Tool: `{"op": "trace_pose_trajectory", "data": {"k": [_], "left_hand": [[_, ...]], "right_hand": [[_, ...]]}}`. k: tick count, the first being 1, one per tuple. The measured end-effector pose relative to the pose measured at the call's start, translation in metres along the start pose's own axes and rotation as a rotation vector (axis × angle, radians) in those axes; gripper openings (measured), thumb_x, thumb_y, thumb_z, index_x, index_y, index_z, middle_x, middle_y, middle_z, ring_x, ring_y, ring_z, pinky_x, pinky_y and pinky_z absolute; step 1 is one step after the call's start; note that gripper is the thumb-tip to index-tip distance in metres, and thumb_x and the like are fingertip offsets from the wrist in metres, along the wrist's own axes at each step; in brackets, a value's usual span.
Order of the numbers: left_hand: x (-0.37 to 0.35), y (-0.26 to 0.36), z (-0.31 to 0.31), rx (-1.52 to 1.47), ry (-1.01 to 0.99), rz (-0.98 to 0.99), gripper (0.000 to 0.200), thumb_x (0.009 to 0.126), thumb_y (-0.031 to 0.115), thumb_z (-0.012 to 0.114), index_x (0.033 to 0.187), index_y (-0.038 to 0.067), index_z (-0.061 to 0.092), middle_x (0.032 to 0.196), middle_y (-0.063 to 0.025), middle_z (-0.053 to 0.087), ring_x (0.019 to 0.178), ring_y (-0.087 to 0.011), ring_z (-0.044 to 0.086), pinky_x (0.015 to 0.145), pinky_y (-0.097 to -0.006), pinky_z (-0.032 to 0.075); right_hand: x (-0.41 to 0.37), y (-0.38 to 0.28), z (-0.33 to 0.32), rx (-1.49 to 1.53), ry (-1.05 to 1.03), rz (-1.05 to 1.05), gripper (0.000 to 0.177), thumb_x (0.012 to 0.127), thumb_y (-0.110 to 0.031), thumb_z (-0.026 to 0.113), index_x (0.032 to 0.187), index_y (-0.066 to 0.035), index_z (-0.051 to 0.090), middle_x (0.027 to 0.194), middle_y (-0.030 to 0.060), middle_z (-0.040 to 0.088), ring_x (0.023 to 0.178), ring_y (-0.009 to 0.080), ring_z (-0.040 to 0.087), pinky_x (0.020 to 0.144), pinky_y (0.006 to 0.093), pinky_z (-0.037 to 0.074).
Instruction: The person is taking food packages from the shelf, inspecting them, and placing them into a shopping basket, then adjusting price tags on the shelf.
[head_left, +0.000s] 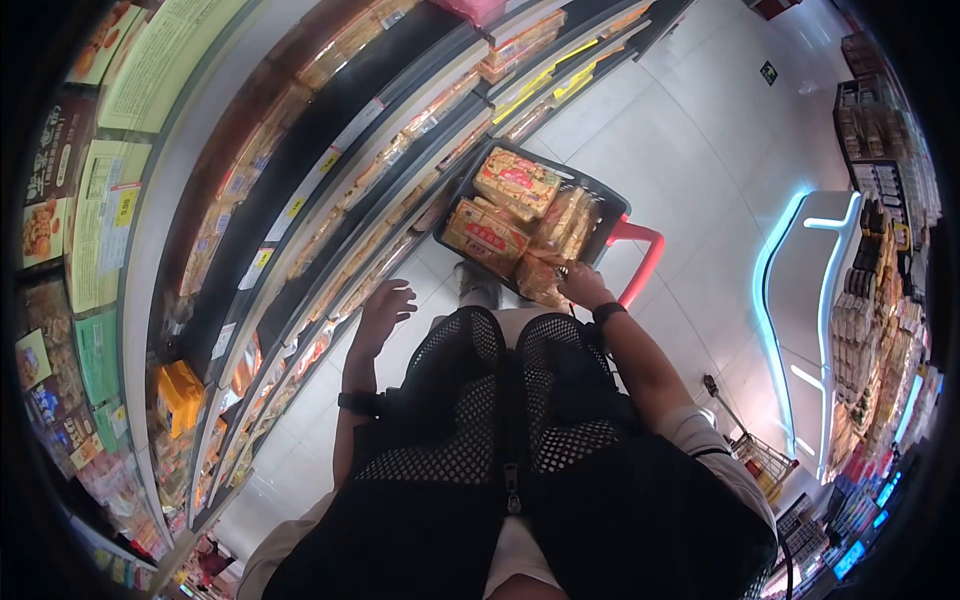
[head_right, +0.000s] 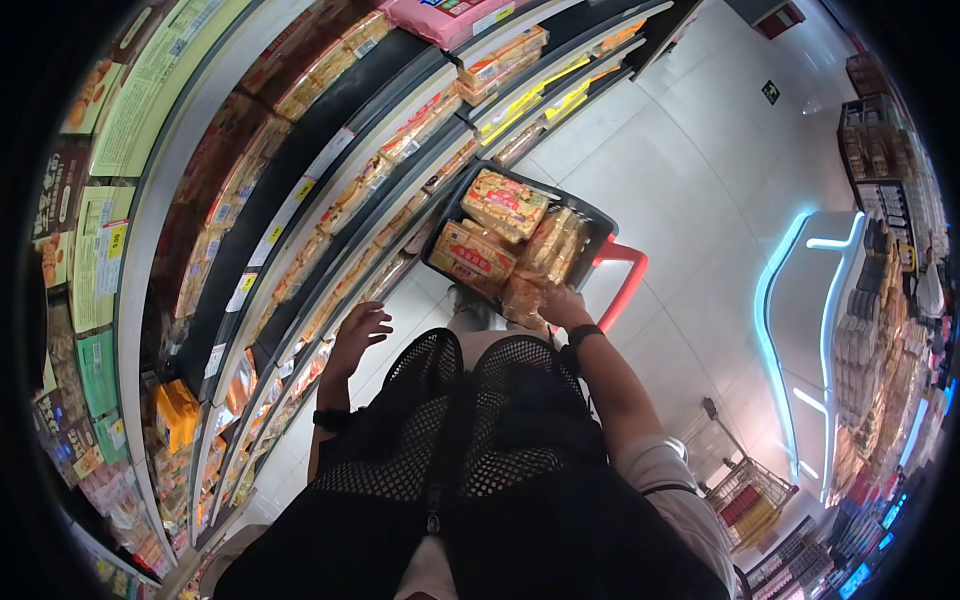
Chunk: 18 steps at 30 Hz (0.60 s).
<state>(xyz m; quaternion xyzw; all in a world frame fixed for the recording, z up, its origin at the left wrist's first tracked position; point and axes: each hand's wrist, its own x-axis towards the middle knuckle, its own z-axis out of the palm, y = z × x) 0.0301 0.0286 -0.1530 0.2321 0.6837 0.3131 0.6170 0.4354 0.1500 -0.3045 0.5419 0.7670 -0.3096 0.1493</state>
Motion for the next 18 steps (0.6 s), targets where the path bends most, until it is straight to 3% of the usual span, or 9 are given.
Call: {"op": "trace_pose_trajectory", "data": {"k": [1, 4, 5, 6, 8, 12, 14, 16, 18], "left_hand": [[0.004, 0.000, -0.001, 0.010, -0.001, -0.006, 0.034, 0.095, 0.026, 0.056, 0.122, 0.006, 0.053, 0.107, -0.0100, 0.063, 0.094, -0.0202, 0.065, 0.083, -0.0340, 0.051], [0.020, 0.000, 0.002, 0.024, -0.021, 0.000, 0.033, 0.095, 0.026, 0.056, 0.121, 0.006, 0.053, 0.106, -0.0100, 0.064, 0.092, -0.0199, 0.065, 0.082, -0.0337, 0.051], [0.026, 0.001, 0.005, 0.030, -0.039, -0.009, 0.033, 0.095, 0.027, 0.056, 0.121, 0.006, 0.053, 0.106, -0.0101, 0.064, 0.092, -0.0199, 0.065, 0.082, -0.0336, 0.051], [0.031, 0.004, 0.010, 0.038, -0.057, -0.016, 0.033, 0.095, 0.027, 0.057, 0.121, 0.006, 0.054, 0.106, -0.0101, 0.064, 0.093, -0.0199, 0.065, 0.082, -0.0336, 0.051], [0.039, 0.013, 0.021, 0.067, -0.082, -0.011, 0.034, 0.095, 0.027, 0.058, 0.121, 0.006, 0.053, 0.106, -0.0100, 0.064, 0.093, -0.0197, 0.065, 0.082, -0.0331, 0.051], [0.041, 0.019, 0.031, 0.165, -0.116, 0.023, 0.036, 0.094, 0.028, 0.059, 0.122, 0.007, 0.053, 0.106, -0.0095, 0.064, 0.092, -0.0190, 0.064, 0.082, -0.0317, 0.050], [0.029, 0.018, 0.024, 0.200, -0.093, -0.003, 0.036, 0.095, 0.028, 0.059, 0.122, 0.007, 0.053, 0.105, -0.0093, 0.063, 0.092, -0.0187, 0.064, 0.082, -0.0314, 0.050], [0.012, 0.012, 0.014, 0.227, -0.036, -0.070, 0.036, 0.095, 0.028, 0.059, 0.123, 0.006, 0.052, 0.105, -0.0089, 0.063, 0.093, -0.0184, 0.064, 0.082, -0.0316, 0.050], [-0.001, -0.008, -0.004, 0.261, 0.023, -0.122, 0.037, 0.095, 0.028, 0.059, 0.124, 0.006, 0.052, 0.106, -0.0093, 0.064, 0.093, -0.0189, 0.064, 0.082, -0.0324, 0.050]], "right_hand": [[-0.009, 0.002, -0.006, -0.071, 0.086, 0.005, 0.040, 0.079, -0.036, 0.064, 0.107, -0.006, 0.061, 0.097, 0.0188, 0.067, 0.097, 0.0370, 0.062, 0.084, 0.0495, 0.049], [-0.035, 0.012, -0.031, -0.044, 0.101, -0.040, 0.039, 0.078, -0.036, 0.064, 0.103, -0.006, 0.062, 0.092, 0.0178, 0.067, 0.096, 0.0360, 0.063, 0.080, 0.0486, 0.050], [-0.034, 0.015, -0.026, -0.038, 0.019, -0.073, 0.035, 0.072, -0.025, 0.062, 0.100, -0.003, 0.061, 0.100, 0.0196, 0.065, 0.094, 0.0346, 0.063, 0.083, 0.0466, 0.050], [-0.039, 0.007, -0.030, -0.074, -0.052, -0.132, 0.044, 0.072, -0.026, 0.065, 0.108, -0.001, 0.058, 0.101, 0.0206, 0.065, 0.097, 0.0355, 0.063, 0.083, 0.0457, 0.051], [-0.032, 0.008, 0.001, 0.013, -0.057, -0.225, 0.054, 0.071, -0.026, 0.069, 0.117, 0.000, 0.054, 0.101, 0.0214, 0.065, 0.099, 0.0365, 0.062, 0.085, 0.0456, 0.052], [0.008, 0.014, 0.058, 0.056, -0.242, -0.152, 0.055, 0.068, -0.026, 0.075, 0.112, 0.002, 0.056, 0.103, 0.0242, 0.065, 0.101, 0.0389, 0.062, 0.086, 0.0463, 0.051], [0.020, 0.017, 0.072, 0.046, -0.300, -0.140, 0.046, 0.071, -0.023, 0.073, 0.106, 0.003, 0.059, 0.102, 0.0242, 0.066, 0.097, 0.0393, 0.064, 0.084, 0.0472, 0.052], [0.034, 0.023, 0.103, 0.029, -0.159, -0.059, 0.038, 0.075, -0.021, 0.069, 0.103, 0.003, 0.061, 0.098, 0.0240, 0.067, 0.093, 0.0393, 0.065, 0.082, 0.0468, 0.052], [0.051, 0.034, 0.121, 0.004, -0.197, -0.109, 0.031, 0.078, -0.020, 0.064, 0.100, 0.002, 0.063, 0.096, 0.0227, 0.068, 0.092, 0.0383, 0.066, 0.083, 0.0462, 0.052]]}}
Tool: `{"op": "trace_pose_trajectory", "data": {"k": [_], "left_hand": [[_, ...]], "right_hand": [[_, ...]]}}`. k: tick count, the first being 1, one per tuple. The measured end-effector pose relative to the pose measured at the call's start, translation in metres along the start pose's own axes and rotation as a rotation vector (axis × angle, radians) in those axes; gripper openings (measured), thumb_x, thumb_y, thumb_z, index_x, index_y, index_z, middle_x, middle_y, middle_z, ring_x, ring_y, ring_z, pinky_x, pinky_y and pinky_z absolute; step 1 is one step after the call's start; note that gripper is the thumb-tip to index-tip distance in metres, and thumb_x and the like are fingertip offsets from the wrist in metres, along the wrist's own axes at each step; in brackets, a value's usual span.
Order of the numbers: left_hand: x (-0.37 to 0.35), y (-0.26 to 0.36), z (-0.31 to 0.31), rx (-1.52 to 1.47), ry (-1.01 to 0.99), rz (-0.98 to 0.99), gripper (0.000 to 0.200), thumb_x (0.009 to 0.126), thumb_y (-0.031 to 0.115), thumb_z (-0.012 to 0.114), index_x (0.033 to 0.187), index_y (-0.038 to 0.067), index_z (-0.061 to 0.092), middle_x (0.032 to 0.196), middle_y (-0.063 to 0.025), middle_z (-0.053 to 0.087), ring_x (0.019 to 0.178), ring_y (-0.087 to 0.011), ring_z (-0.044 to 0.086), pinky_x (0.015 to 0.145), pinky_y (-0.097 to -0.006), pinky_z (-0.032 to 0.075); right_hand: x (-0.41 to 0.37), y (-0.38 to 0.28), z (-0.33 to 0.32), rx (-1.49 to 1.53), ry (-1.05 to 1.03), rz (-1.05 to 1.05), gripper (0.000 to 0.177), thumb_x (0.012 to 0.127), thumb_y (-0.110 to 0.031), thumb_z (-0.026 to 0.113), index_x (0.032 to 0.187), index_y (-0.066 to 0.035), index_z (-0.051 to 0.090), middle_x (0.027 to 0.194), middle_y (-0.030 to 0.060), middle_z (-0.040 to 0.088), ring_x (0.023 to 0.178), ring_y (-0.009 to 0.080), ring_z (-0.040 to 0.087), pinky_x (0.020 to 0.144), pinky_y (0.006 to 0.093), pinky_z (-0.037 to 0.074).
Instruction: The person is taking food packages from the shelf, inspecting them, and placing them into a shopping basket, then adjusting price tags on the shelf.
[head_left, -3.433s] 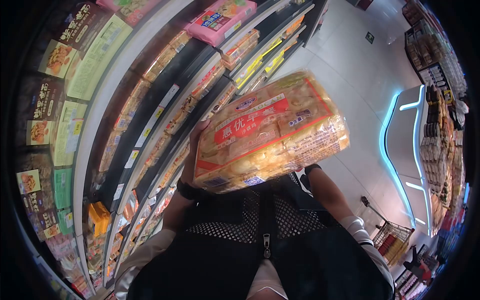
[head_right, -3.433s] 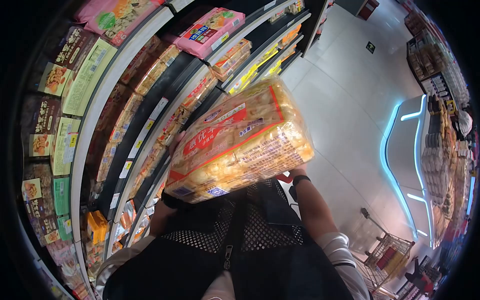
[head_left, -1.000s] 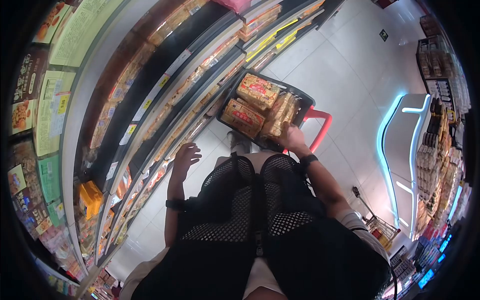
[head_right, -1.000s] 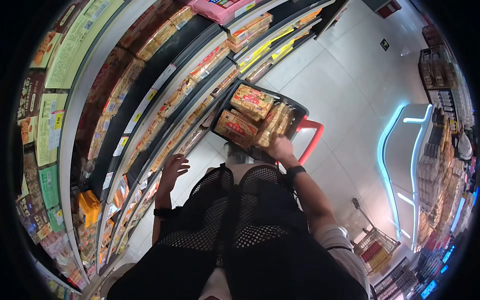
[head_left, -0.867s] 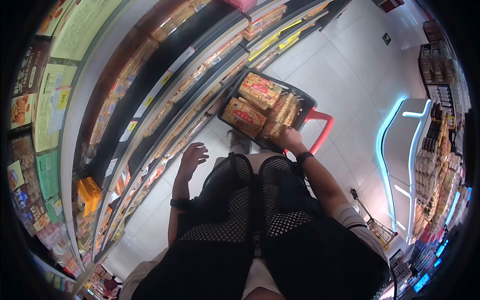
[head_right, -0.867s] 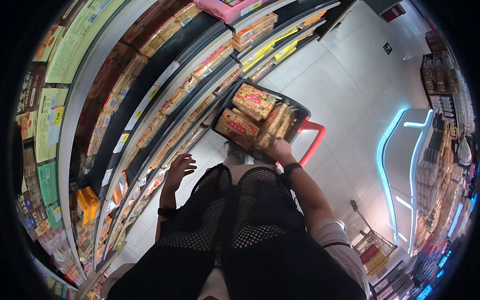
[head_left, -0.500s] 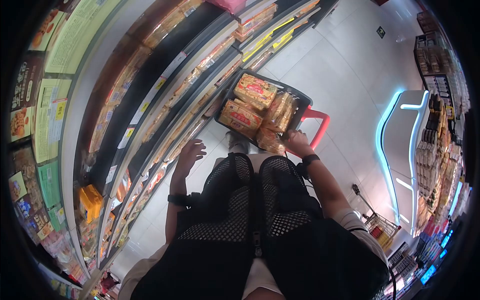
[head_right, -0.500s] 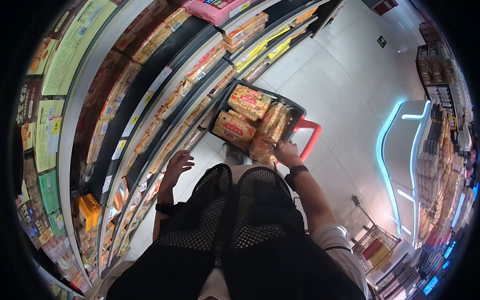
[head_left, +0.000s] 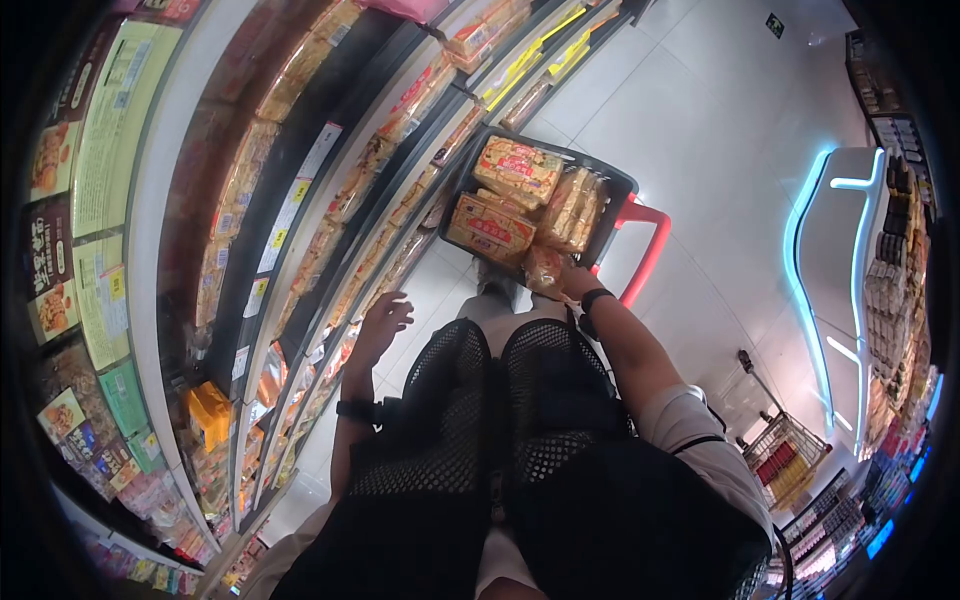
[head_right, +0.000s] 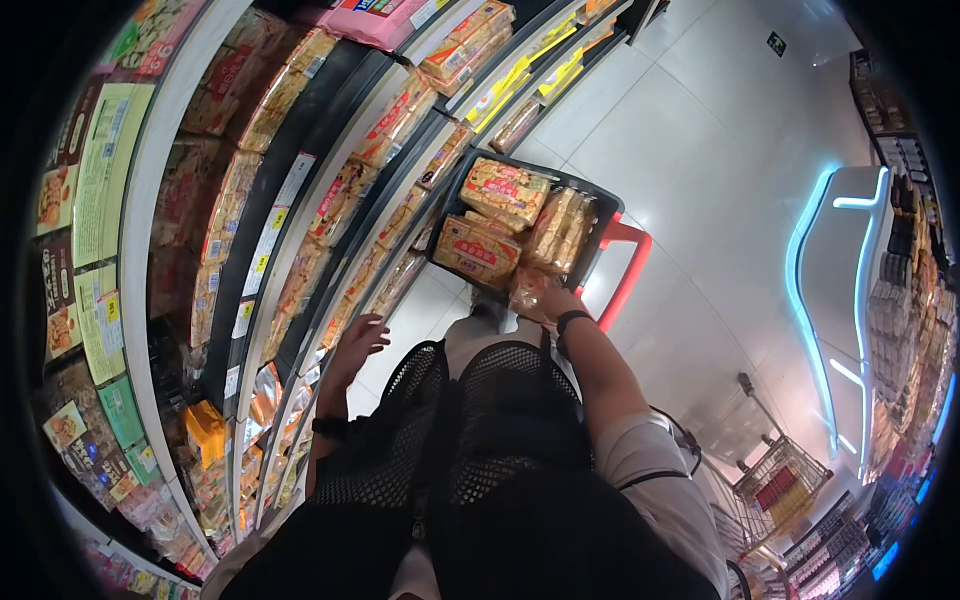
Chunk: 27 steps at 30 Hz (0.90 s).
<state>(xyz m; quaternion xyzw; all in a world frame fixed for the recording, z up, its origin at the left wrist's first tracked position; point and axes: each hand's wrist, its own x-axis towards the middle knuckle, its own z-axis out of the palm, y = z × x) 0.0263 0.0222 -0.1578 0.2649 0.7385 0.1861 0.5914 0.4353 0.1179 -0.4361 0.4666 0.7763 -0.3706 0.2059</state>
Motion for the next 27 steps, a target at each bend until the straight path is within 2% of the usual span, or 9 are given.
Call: {"op": "trace_pose_trajectory", "data": {"k": [2, 4, 7, 11, 13, 16, 21, 23, 27], "left_hand": [[-0.016, -0.004, -0.005, 0.022, 0.031, -0.047, 0.037, 0.094, 0.027, 0.059, 0.124, 0.006, 0.052, 0.106, -0.0097, 0.064, 0.093, -0.0194, 0.064, 0.082, -0.0330, 0.050], [-0.026, -0.007, -0.006, 0.037, 0.060, -0.093, 0.038, 0.094, 0.027, 0.059, 0.125, 0.006, 0.052, 0.107, -0.0100, 0.064, 0.093, -0.0199, 0.064, 0.082, -0.0335, 0.050], [-0.028, -0.010, 0.001, -0.013, 0.075, -0.092, 0.037, 0.094, 0.025, 0.059, 0.125, 0.006, 0.052, 0.107, -0.0106, 0.064, 0.093, -0.0209, 0.065, 0.082, -0.0342, 0.050], [-0.021, -0.014, 0.014, -0.042, 0.041, -0.044, 0.037, 0.094, 0.024, 0.060, 0.126, 0.007, 0.051, 0.107, -0.0107, 0.064, 0.094, -0.0214, 0.065, 0.083, -0.0346, 0.050], [-0.020, -0.012, 0.023, -0.064, 0.015, -0.024, 0.037, 0.094, 0.025, 0.060, 0.125, 0.007, 0.051, 0.107, -0.0105, 0.064, 0.094, -0.0216, 0.065, 0.083, -0.0349, 0.050], [-0.019, -0.016, 0.030, -0.026, 0.000, -0.038, 0.042, 0.091, 0.030, 0.062, 0.123, 0.005, 0.053, 0.103, -0.0103, 0.065, 0.094, -0.0198, 0.064, 0.082, -0.0333, 0.049], [-0.027, -0.023, 0.028, 0.005, 0.029, -0.060, 0.041, 0.090, 0.030, 0.063, 0.123, 0.006, 0.054, 0.101, -0.0101, 0.065, 0.092, -0.0185, 0.064, 0.080, -0.0320, 0.049], [-0.027, -0.026, 0.027, 0.020, 0.038, -0.070, 0.038, 0.092, 0.028, 0.062, 0.122, 0.007, 0.053, 0.102, -0.0100, 0.065, 0.092, -0.0193, 0.064, 0.080, -0.0328, 0.049], [-0.028, -0.028, 0.025, 0.025, 0.032, -0.056, 0.034, 0.093, 0.025, 0.060, 0.121, 0.008, 0.052, 0.102, -0.0096, 0.064, 0.092, -0.0198, 0.064, 0.080, -0.0333, 0.049]], "right_hand": [[0.030, 0.030, 0.044, 0.059, -0.032, -0.117, 0.026, 0.081, -0.021, 0.061, 0.095, 0.000, 0.067, 0.094, 0.0216, 0.068, 0.090, 0.0371, 0.066, 0.082, 0.0459, 0.052], [0.004, -0.001, -0.003, 0.152, 0.001, -0.040, 0.024, 0.084, -0.020, 0.056, 0.090, -0.001, 0.069, 0.093, 0.0209, 0.069, 0.089, 0.0365, 0.066, 0.081, 0.0460, 0.052], [0.008, -0.002, -0.017, 0.111, -0.034, -0.062, 0.039, 0.087, -0.021, 0.053, 0.122, -0.003, 0.053, 0.108, 0.0278, 0.063, 0.101, 0.0392, 0.063, 0.087, 0.0476, 0.050], [0.019, -0.004, -0.036, 0.224, 0.036, -0.057, 0.040, 0.089, -0.019, 0.051, 0.126, -0.004, 0.048, 0.109, 0.0269, 0.063, 0.102, 0.0402, 0.062, 0.087, 0.0473, 0.050], [0.027, -0.004, -0.043, 0.032, -0.104, -0.247, 0.047, 0.090, -0.021, 0.049, 0.133, -0.005, 0.040, 0.110, 0.0266, 0.062, 0.103, 0.0400, 0.062, 0.088, 0.0463, 0.050], [-0.021, -0.019, -0.076, 0.149, -0.191, -0.110, 0.048, 0.090, -0.022, 0.048, 0.134, -0.005, 0.040, 0.111, 0.0249, 0.063, 0.104, 0.0380, 0.063, 0.088, 0.0447, 0.050], [0.022, 0.004, 0.014, 0.044, -0.139, 0.023, 0.058, 0.090, -0.024, 0.046, 0.142, -0.002, 0.030, 0.119, 0.0240, 0.061, 0.105, 0.0358, 0.063, 0.089, 0.0446, 0.050], [0.008, -0.007, -0.007, 0.134, -0.074, 0.009, 0.025, 0.085, -0.012, 0.051, 0.096, 0.002, 0.068, 0.101, 0.0247, 0.067, 0.096, 0.0367, 0.066, 0.083, 0.0463, 0.052], [0.009, -0.012, -0.027, 0.149, -0.048, 0.015, 0.025, 0.082, -0.009, 0.051, 0.099, 0.002, 0.066, 0.103, 0.0247, 0.066, 0.099, 0.0368, 0.065, 0.084, 0.0460, 0.051]]}}
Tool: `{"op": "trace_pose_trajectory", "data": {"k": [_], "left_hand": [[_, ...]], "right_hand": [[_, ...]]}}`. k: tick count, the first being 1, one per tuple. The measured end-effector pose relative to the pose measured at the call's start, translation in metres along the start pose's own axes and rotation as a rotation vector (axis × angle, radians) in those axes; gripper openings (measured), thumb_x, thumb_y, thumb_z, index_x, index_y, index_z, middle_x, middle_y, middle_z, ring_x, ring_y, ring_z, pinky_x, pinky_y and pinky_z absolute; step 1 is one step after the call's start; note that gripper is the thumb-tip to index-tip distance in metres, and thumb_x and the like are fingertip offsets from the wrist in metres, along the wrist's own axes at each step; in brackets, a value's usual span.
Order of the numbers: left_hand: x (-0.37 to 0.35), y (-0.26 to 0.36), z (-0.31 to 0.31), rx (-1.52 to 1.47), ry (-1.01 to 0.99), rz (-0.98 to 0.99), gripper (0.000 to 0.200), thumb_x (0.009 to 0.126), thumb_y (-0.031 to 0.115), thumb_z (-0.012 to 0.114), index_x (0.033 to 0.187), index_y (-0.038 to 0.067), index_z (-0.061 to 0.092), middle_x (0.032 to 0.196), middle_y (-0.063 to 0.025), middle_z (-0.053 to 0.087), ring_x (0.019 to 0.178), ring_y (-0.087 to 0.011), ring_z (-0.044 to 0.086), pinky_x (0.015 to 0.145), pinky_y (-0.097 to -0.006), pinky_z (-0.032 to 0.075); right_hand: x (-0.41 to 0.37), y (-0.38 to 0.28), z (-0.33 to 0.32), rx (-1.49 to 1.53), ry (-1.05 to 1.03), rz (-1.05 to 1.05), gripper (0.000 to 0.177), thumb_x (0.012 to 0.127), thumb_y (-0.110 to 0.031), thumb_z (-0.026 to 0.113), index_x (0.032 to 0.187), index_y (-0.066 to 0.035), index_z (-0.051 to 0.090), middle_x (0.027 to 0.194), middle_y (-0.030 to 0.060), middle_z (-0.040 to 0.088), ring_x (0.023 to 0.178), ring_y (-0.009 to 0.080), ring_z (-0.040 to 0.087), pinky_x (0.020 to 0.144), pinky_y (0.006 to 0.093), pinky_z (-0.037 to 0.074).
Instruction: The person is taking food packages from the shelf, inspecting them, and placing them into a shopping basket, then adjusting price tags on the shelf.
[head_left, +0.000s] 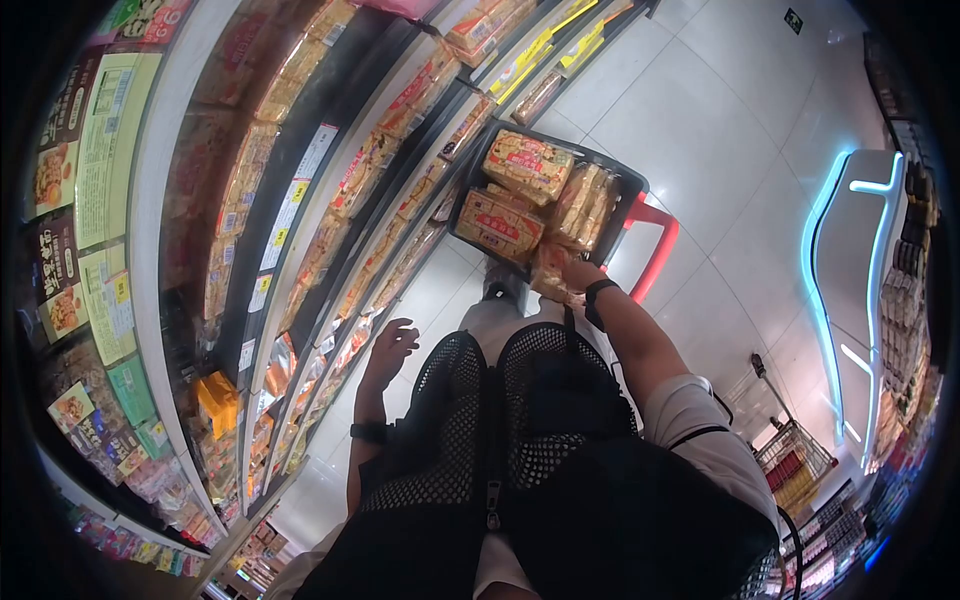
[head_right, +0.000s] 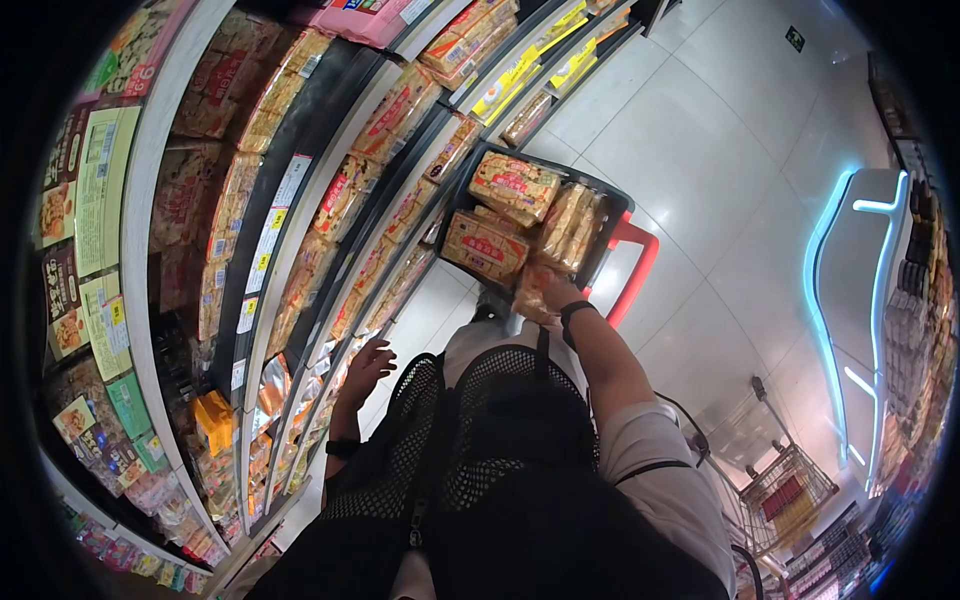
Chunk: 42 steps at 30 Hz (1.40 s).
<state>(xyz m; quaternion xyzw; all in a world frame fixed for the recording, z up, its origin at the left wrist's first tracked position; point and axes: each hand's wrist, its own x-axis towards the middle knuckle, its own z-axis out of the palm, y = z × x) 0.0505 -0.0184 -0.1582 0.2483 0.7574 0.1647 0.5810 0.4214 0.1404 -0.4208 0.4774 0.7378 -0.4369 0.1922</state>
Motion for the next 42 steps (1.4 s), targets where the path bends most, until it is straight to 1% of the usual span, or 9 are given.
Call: {"op": "trace_pose_trajectory", "data": {"k": [2, 7, 12, 15, 19, 25, 29, 39, 42], "left_hand": [[-0.001, 0.002, 0.003, -0.011, 0.009, 0.007, 0.036, 0.092, 0.027, 0.062, 0.121, 0.007, 0.053, 0.100, -0.0096, 0.065, 0.091, -0.0186, 0.064, 0.079, -0.0322, 0.049], [-0.006, 0.005, 0.007, -0.016, 0.022, 0.018, 0.039, 0.091, 0.028, 0.063, 0.122, 0.006, 0.054, 0.097, -0.0095, 0.066, 0.089, -0.0175, 0.064, 0.078, -0.0306, 0.049], [-0.010, -0.003, 0.003, -0.015, 0.040, -0.008, 0.039, 0.091, 0.028, 0.063, 0.122, 0.006, 0.054, 0.097, -0.0092, 0.065, 0.089, -0.0170, 0.064, 0.077, -0.0308, 0.050], [-0.017, -0.002, 0.000, -0.018, 0.057, -0.023, 0.039, 0.091, 0.027, 0.063, 0.123, 0.006, 0.054, 0.097, -0.0087, 0.065, 0.090, -0.0170, 0.064, 0.077, -0.0310, 0.050], [-0.024, -0.007, -0.008, -0.023, 0.060, -0.031, 0.036, 0.094, 0.025, 0.060, 0.125, 0.008, 0.052, 0.105, -0.0083, 0.064, 0.091, -0.0187, 0.065, 0.080, -0.0327, 0.049], [-0.009, 0.004, -0.001, 0.001, 0.041, -0.048, 0.037, 0.094, 0.024, 0.060, 0.125, 0.007, 0.051, 0.105, -0.0089, 0.064, 0.093, -0.0189, 0.064, 0.080, -0.0325, 0.049], [-0.005, 0.011, 0.007, 0.047, 0.008, 0.004, 0.037, 0.094, 0.025, 0.060, 0.126, 0.008, 0.052, 0.106, -0.0094, 0.064, 0.093, -0.0196, 0.064, 0.080, -0.0322, 0.049], [-0.053, -0.028, -0.020, 0.088, 0.121, -0.149, 0.039, 0.091, 0.025, 0.062, 0.124, 0.005, 0.053, 0.097, -0.0078, 0.066, 0.086, -0.0160, 0.064, 0.076, -0.0297, 0.049], [-0.060, -0.041, -0.032, 0.079, 0.118, -0.170, 0.037, 0.092, 0.023, 0.061, 0.123, 0.005, 0.053, 0.100, -0.0081, 0.065, 0.088, -0.0162, 0.065, 0.077, -0.0301, 0.049]], "right_hand": [[0.000, -0.002, -0.019, -0.059, -0.226, -0.100, 0.053, 0.087, -0.017, 0.043, 0.138, -0.008, 0.040, 0.126, 0.0228, 0.058, 0.113, 0.0353, 0.059, 0.092, 0.0457, 0.049], [-0.035, -0.046, -0.101, 0.022, -0.224, -0.160, 0.052, 0.081, -0.018, 0.053, 0.132, -0.013, 0.048, 0.124, 0.0176, 0.060, 0.114, 0.0308, 0.060, 0.093, 0.0424, 0.049], [-0.006, -0.058, -0.107, 0.060, -0.591, 0.122, 0.054, 0.078, -0.027, 0.064, 0.130, -0.022, 0.052, 0.127, 0.0111, 0.059, 0.116, 0.0226, 0.058, 0.093, 0.0376, 0.049], [0.082, 0.023, 0.040, 0.153, 0.088, -0.064, 0.056, 0.080, -0.028, 0.065, 0.134, -0.025, 0.050, 0.131, 0.0050, 0.057, 0.119, 0.0211, 0.056, 0.091, 0.0329, 0.049], [0.005, -0.023, -0.015, -0.059, -0.234, 0.244, 0.051, 0.090, -0.024, 0.056, 0.140, -0.028, 0.046, 0.136, 0.0059, 0.054, 0.128, 0.0250, 0.050, 0.098, 0.0615, 0.039], [-0.008, -0.022, 0.004, -0.105, -0.059, 0.141, 0.056, 0.091, -0.026, 0.045, 0.145, -0.020, 0.032, 0.149, 0.0147, 0.035, 0.125, 0.0348, 0.051, 0.099, 0.0584, 0.042], [0.017, -0.002, 0.044, 0.108, -0.055, 0.113, 0.047, 0.100, -0.037, 0.027, 0.141, -0.016, 0.038, 0.145, 0.0218, 0.038, 0.131, 0.0405, 0.041, 0.094, 0.0716, 0.036], [0.066, -0.018, 0.086, 0.567, 0.354, 0.635, 0.059, 0.097, -0.051, 0.027, 0.139, -0.012, 0.041, 0.142, 0.0200, 0.043, 0.133, 0.0392, 0.040, 0.105, 0.0627, 0.027], [0.046, -0.014, 0.076, 0.403, 0.132, 0.432, 0.061, 0.094, -0.051, 0.040, 0.143, -0.016, 0.037, 0.142, 0.0151, 0.046, 0.131, 0.0378, 0.042, 0.107, 0.0521, 0.031]]}}
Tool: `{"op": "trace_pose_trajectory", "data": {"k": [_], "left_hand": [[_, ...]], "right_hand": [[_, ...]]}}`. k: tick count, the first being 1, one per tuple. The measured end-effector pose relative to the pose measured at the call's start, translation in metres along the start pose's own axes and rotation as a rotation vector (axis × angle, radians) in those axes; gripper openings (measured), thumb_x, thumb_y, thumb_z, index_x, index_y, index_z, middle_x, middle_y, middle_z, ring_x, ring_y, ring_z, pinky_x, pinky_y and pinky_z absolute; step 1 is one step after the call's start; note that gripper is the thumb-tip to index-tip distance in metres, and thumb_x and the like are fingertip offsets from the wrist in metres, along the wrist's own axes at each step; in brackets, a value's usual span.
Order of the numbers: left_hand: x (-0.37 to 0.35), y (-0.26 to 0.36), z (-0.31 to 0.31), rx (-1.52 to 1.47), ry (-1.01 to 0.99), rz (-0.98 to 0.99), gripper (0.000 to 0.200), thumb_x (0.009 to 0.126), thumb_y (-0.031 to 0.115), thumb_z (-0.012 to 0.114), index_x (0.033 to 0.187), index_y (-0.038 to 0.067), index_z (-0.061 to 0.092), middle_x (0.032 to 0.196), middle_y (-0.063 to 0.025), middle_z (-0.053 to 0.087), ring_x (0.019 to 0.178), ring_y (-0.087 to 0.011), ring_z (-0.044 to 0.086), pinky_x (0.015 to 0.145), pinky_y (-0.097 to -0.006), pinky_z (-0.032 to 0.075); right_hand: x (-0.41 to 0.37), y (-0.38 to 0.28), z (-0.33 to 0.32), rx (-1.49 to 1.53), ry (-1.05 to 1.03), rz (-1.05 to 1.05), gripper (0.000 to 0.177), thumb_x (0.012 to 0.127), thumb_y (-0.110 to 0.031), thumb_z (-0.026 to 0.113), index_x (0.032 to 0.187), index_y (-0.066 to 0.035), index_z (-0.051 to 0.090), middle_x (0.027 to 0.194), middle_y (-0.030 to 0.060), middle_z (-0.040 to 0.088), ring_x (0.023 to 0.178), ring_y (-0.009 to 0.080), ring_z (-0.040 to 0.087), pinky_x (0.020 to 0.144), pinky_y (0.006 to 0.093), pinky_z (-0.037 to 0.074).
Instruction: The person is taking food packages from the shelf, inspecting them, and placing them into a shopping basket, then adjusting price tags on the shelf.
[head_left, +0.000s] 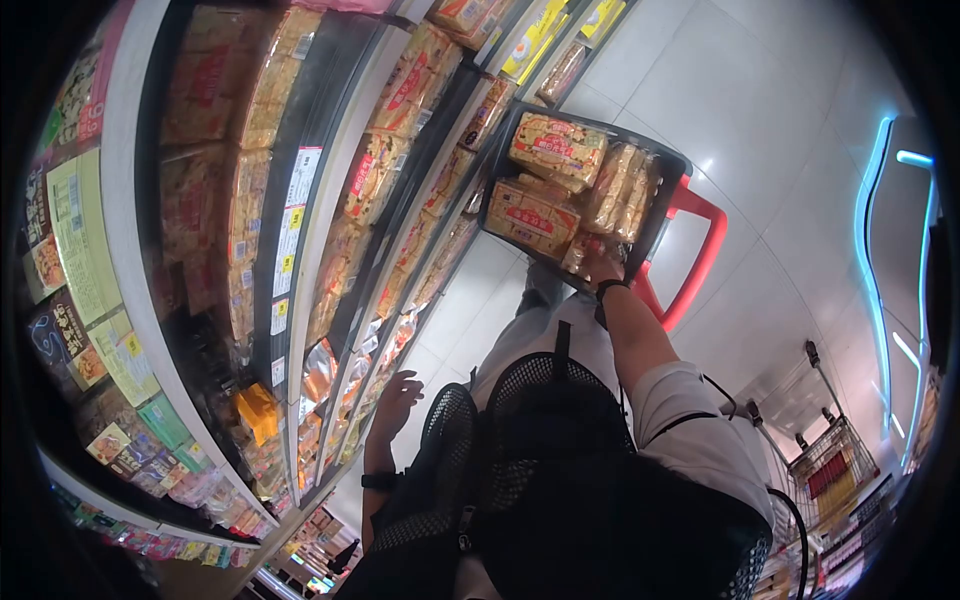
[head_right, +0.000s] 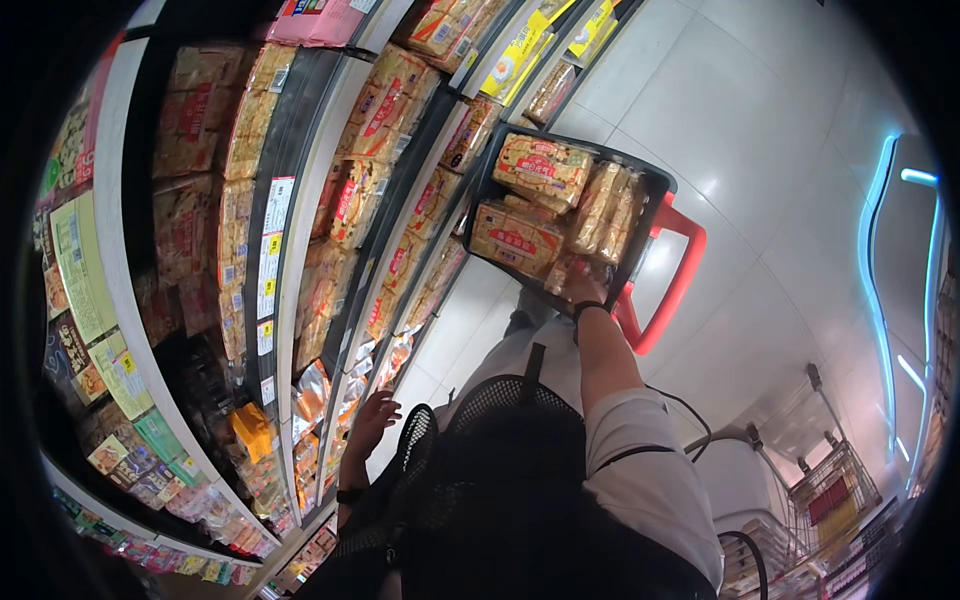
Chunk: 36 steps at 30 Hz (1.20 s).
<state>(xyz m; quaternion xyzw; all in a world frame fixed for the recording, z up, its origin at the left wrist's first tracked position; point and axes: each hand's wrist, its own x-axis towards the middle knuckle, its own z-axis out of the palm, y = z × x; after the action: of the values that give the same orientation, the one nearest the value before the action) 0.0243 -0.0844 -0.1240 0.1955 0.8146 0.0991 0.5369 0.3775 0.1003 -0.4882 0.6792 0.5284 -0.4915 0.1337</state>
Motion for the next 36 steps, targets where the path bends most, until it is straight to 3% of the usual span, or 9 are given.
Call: {"op": "trace_pose_trajectory", "data": {"k": [1, 3, 6, 11, 20, 25, 30, 33, 36], "left_hand": [[0.001, 0.000, -0.003, 0.005, -0.002, -0.007, 0.036, 0.092, 0.023, 0.060, 0.123, 0.005, 0.053, 0.101, -0.0081, 0.065, 0.088, -0.0162, 0.065, 0.077, -0.0301, 0.049], [0.005, 0.003, -0.012, 0.040, -0.031, -0.017, 0.035, 0.093, 0.020, 0.058, 0.125, 0.006, 0.049, 0.104, -0.0088, 0.064, 0.092, -0.0180, 0.064, 0.081, -0.0312, 0.049], [0.019, 0.001, -0.025, 0.056, -0.065, 0.064, 0.036, 0.093, 0.020, 0.059, 0.126, 0.006, 0.050, 0.104, -0.0087, 0.064, 0.091, -0.0180, 0.064, 0.078, -0.0310, 0.050], [0.045, 0.008, -0.039, 0.127, -0.110, 0.080, 0.038, 0.094, 0.021, 0.059, 0.127, 0.004, 0.049, 0.102, -0.0083, 0.065, 0.092, -0.0178, 0.064, 0.083, -0.0318, 0.050], [0.060, -0.024, -0.074, 0.223, -0.057, 0.034, 0.032, 0.092, 0.018, 0.059, 0.120, 0.002, 0.053, 0.094, -0.0090, 0.065, 0.082, -0.0148, 0.063, 0.075, -0.0294, 0.049], [0.088, 0.019, -0.071, 0.388, -0.157, 0.179, 0.042, 0.093, 0.023, 0.059, 0.125, -0.002, 0.050, 0.100, -0.0106, 0.066, 0.088, -0.0164, 0.065, 0.076, -0.0305, 0.050], [0.162, 0.080, -0.056, 0.518, -0.123, 0.405, 0.047, 0.089, 0.031, 0.067, 0.125, 0.006, 0.051, 0.112, -0.0134, 0.062, 0.099, -0.0246, 0.062, 0.085, -0.0365, 0.049], [0.228, 0.125, -0.035, 0.608, 0.177, 0.635, 0.061, 0.086, 0.033, 0.069, 0.133, 0.004, 0.043, 0.126, -0.0214, 0.055, 0.112, -0.0335, 0.057, 0.096, -0.0420, 0.044], [0.305, 0.181, -0.020, 0.838, 0.908, 1.108, 0.067, 0.083, 0.032, 0.069, 0.134, -0.001, 0.042, 0.127, -0.0265, 0.053, 0.119, -0.0400, 0.051, 0.105, -0.0420, 0.038]], "right_hand": [[0.011, 0.010, 0.005, -0.155, -0.107, -0.117, 0.062, 0.092, -0.049, 0.047, 0.144, -0.017, 0.037, 0.142, 0.0138, 0.046, 0.130, 0.0371, 0.044, 0.107, 0.0474, 0.033], [0.041, 0.029, 0.039, 0.559, -0.080, 0.313, 0.061, 0.087, -0.038, 0.060, 0.141, -0.018, 0.040, 0.139, 0.0106, 0.050, 0.126, 0.0344, 0.048, 0.105, 0.0409, 0.037], [0.044, 0.038, 0.059, -0.087, 0.440, -0.361, 0.056, 0.085, -0.033, 0.064, 0.135, -0.014, 0.046, 0.134, 0.0118, 0.053, 0.121, 0.0318, 0.053, 0.101, 0.0385, 0.041], [0.040, 0.012, 0.053, 0.546, 0.261, 0.319, 0.065, 0.086, -0.042, 0.058, 0.142, -0.015, 0.036, 0.129, 0.0220, 0.055, 0.120, 0.0333, 0.055, 0.098, 0.0422, 0.045], [0.044, -0.002, 0.044, 0.595, 0.161, 0.535, 0.066, 0.089, -0.049, 0.054, 0.142, -0.014, 0.037, 0.135, 0.0196, 0.051, 0.125, 0.0355, 0.049, 0.103, 0.0423, 0.041], [0.010, 0.003, 0.032, 0.356, 0.152, 0.393, 0.067, 0.086, -0.049, 0.054, 0.142, -0.016, 0.039, 0.147, 0.0196, 0.037, 0.132, 0.0375, 0.041, 0.108, 0.0441, 0.037], [-0.041, 0.008, 0.028, -0.001, 0.050, -0.036, 0.039, 0.085, -0.029, 0.050, 0.110, -0.001, 0.064, 0.116, 0.0277, 0.061, 0.109, 0.0420, 0.060, 0.094, 0.0488, 0.047], [-0.107, 0.021, 0.007, 0.165, 0.328, -0.388, 0.034, 0.082, -0.023, 0.055, 0.104, 0.001, 0.063, 0.096, 0.0283, 0.066, 0.094, 0.0431, 0.063, 0.086, 0.0483, 0.050], [-0.163, 0.037, -0.009, 0.324, 0.251, -0.171, 0.032, 0.082, -0.021, 0.056, 0.105, -0.001, 0.065, 0.093, 0.0269, 0.066, 0.094, 0.0426, 0.063, 0.088, 0.0465, 0.050]]}}
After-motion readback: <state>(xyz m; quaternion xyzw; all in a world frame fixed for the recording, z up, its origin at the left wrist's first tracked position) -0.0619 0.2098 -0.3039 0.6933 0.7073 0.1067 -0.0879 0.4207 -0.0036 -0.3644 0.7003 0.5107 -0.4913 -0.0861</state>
